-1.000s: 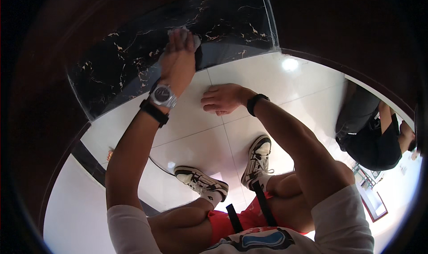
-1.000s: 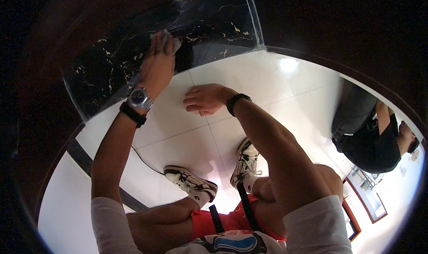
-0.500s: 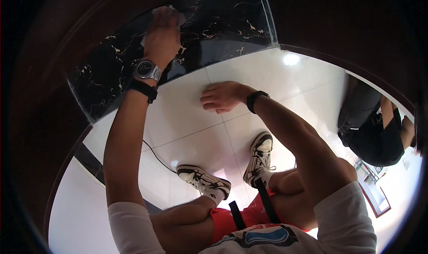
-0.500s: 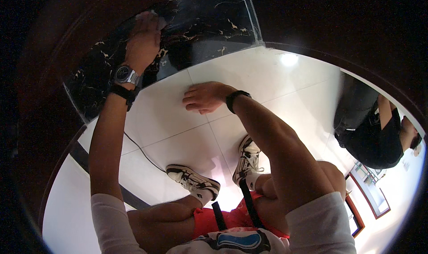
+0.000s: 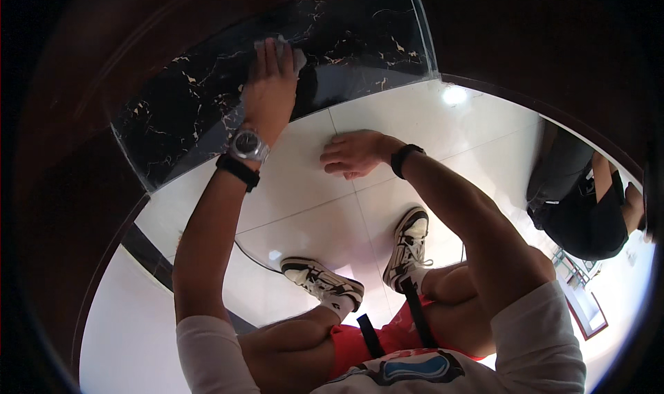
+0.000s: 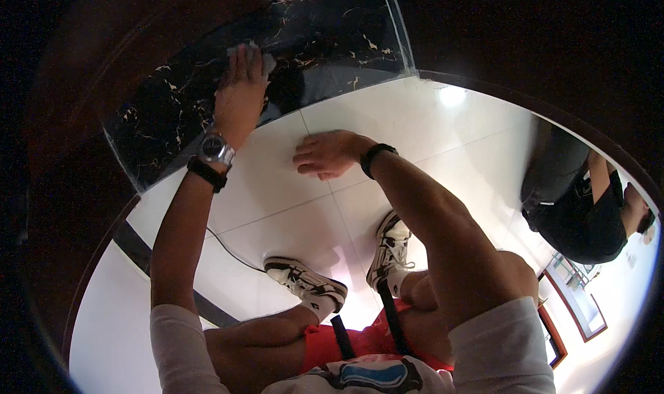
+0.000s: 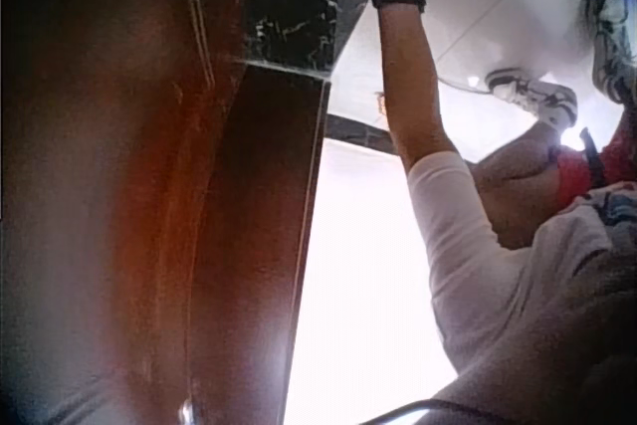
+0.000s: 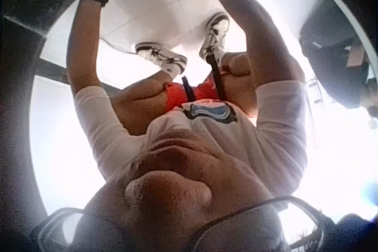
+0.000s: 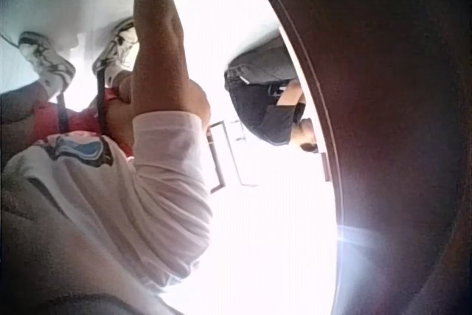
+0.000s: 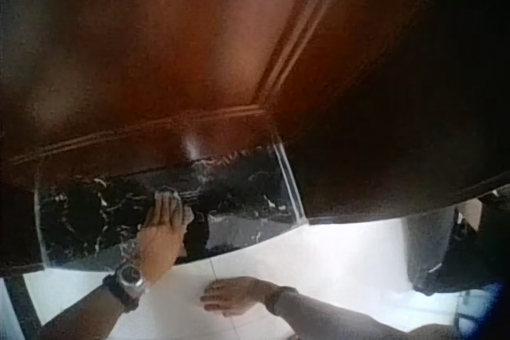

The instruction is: The person wipes down a wooden door and a section of tiled floor using a cloth.

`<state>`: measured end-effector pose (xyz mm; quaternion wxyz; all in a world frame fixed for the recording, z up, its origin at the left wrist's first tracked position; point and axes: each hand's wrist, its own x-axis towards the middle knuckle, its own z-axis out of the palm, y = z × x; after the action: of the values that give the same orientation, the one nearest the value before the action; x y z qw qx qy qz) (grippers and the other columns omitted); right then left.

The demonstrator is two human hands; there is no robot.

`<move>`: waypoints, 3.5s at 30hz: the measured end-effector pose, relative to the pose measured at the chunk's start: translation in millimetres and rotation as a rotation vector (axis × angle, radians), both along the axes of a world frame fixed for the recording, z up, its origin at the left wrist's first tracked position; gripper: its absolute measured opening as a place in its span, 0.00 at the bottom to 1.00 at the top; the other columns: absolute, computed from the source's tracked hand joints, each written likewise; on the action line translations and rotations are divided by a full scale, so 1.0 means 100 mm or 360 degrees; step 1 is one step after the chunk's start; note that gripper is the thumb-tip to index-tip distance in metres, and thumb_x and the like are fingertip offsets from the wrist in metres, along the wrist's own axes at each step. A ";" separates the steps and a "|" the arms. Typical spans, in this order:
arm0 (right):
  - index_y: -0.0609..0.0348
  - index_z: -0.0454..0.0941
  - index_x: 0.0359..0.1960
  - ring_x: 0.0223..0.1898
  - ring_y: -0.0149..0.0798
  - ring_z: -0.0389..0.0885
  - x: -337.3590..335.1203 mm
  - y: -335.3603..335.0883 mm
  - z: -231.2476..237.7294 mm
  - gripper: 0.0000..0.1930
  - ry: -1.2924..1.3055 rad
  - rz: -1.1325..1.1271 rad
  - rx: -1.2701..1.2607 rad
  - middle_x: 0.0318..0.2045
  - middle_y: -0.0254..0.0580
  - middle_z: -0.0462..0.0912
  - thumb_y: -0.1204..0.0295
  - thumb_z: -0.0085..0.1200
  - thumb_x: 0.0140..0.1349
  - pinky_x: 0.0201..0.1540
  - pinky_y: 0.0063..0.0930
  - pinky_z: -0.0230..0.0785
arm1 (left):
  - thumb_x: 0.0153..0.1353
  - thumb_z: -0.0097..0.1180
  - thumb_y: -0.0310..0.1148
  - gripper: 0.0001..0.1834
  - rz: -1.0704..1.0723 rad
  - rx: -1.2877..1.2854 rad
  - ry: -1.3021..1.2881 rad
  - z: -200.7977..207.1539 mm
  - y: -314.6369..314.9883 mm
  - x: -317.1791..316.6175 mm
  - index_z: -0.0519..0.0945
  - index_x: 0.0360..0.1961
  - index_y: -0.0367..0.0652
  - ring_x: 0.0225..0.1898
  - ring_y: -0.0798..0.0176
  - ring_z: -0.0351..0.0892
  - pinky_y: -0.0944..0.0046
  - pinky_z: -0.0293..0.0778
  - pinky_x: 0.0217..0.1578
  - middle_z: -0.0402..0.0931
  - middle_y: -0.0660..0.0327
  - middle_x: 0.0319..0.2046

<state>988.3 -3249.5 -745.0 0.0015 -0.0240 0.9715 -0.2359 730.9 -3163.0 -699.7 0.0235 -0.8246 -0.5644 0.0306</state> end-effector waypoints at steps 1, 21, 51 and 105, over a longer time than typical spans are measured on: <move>0.48 0.77 0.53 0.65 0.40 0.78 0.01 0.00 0.00 0.14 -0.0002 -0.0003 -0.0003 0.59 0.34 0.79 0.58 0.62 0.74 0.71 0.41 0.72 | 0.84 0.62 0.38 0.37 -0.0003 -0.0003 -0.0002 -0.03 0.09 0.01 0.68 0.87 0.39 0.87 0.37 0.67 0.43 0.75 0.81 0.65 0.35 0.87; 0.47 0.77 0.55 0.67 0.41 0.78 0.03 -0.15 -0.02 0.14 -0.0031 -0.0067 0.0099 0.60 0.35 0.78 0.59 0.61 0.74 0.73 0.42 0.71 | 0.87 0.56 0.38 0.28 0.0034 0.0089 -0.0251 -0.05 0.18 0.06 0.76 0.82 0.40 0.85 0.36 0.69 0.37 0.70 0.83 0.72 0.41 0.83; 0.48 0.76 0.59 0.76 0.43 0.75 0.25 -0.10 -0.07 0.17 0.0055 -0.0120 0.0115 0.67 0.37 0.79 0.57 0.61 0.75 0.82 0.44 0.66 | 0.80 0.59 0.35 0.25 -0.0073 0.0276 -0.0190 -0.16 0.58 0.28 0.80 0.74 0.40 0.72 0.30 0.84 0.39 0.82 0.72 0.82 0.32 0.73; 0.54 0.79 0.65 0.73 0.44 0.76 0.27 0.08 -0.11 0.25 0.0081 0.0007 0.0013 0.67 0.39 0.79 0.49 0.64 0.78 0.79 0.44 0.69 | 0.92 0.46 0.34 0.28 0.0283 0.0099 -0.0416 -0.03 0.29 -1.44 0.70 0.87 0.40 0.87 0.37 0.66 0.42 0.65 0.88 0.66 0.41 0.87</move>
<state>1015.0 -3241.4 -756.2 -0.0227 -0.0322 0.9721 -0.2313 587.3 -3134.4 -703.0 -0.0274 -0.7672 -0.6341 -0.0925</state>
